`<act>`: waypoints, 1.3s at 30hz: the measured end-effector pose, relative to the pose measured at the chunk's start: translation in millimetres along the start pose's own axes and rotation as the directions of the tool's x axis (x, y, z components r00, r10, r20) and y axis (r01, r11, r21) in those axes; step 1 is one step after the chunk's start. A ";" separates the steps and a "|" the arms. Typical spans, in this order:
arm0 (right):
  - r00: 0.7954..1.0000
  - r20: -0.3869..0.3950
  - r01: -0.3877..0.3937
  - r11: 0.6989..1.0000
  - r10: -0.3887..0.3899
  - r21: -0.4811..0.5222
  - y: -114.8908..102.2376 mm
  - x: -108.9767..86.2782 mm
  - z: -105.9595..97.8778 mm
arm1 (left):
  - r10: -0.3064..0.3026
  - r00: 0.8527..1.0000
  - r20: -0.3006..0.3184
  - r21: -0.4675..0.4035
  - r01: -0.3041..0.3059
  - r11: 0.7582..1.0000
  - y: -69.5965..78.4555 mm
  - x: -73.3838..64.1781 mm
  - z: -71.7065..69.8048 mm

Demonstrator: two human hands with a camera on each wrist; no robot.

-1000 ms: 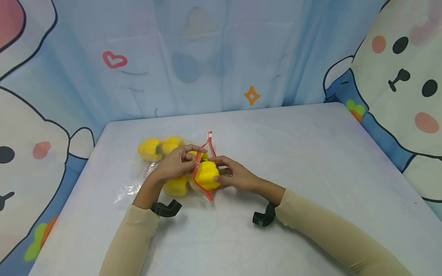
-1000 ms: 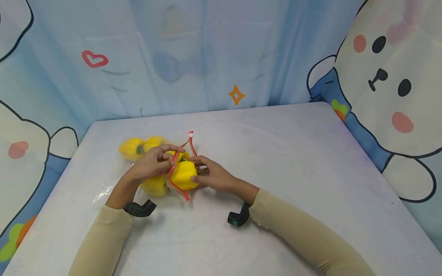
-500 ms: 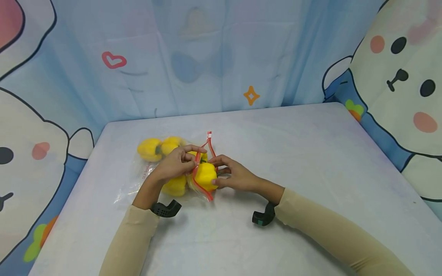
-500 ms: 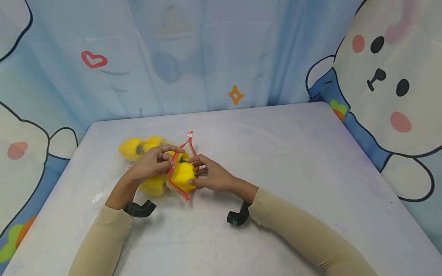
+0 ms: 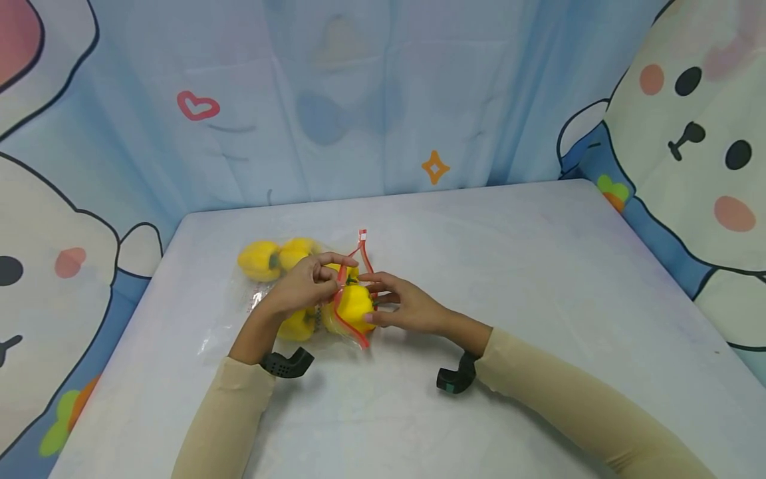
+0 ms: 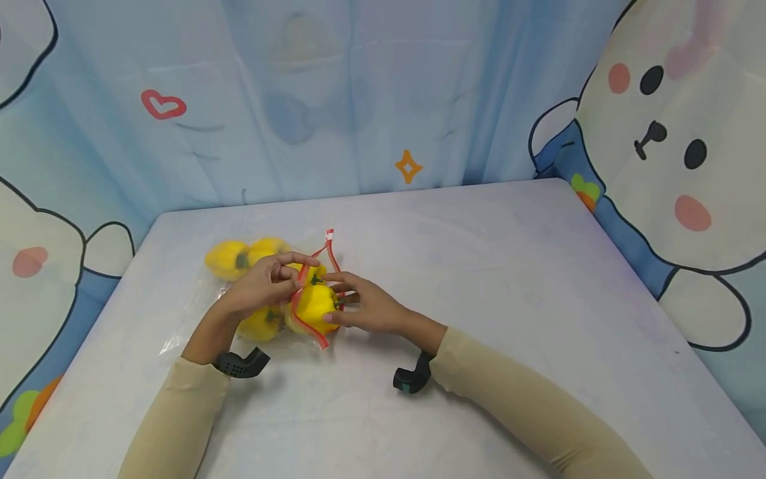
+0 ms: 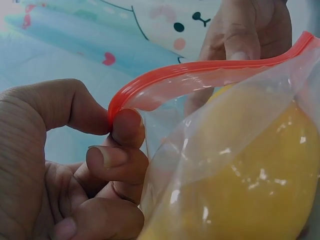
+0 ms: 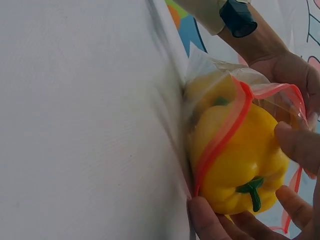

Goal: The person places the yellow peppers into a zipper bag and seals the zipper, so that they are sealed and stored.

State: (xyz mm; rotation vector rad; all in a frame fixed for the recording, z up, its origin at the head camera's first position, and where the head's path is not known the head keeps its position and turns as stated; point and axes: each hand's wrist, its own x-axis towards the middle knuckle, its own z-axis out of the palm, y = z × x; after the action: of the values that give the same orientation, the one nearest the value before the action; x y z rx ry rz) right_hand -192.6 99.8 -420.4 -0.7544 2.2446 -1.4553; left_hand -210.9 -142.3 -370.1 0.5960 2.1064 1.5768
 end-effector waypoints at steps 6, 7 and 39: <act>1.000 0.004 0.003 1.000 -0.003 0.012 3.3 -2.3 -2.7 | -0.003 1.000 0.001 0.011 0.003 1.000 2.1 -0.7 1.2; 1.000 0.003 0.009 1.000 -0.009 0.006 3.0 -2.2 -2.7 | -0.002 1.000 0.000 0.013 0.002 1.000 2.3 -0.8 1.2; 0.997 0.071 0.011 1.000 -0.011 0.009 0.7 -1.5 10.4 | -0.010 1.000 -0.001 0.000 0.010 1.000 -0.6 -0.4 1.2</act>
State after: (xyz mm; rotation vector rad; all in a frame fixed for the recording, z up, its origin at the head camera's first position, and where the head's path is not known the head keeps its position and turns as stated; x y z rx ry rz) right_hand -185.7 93.4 -425.2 -0.8041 2.1836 -1.4197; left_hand -209.9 -141.8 -371.0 0.5832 2.1070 1.5720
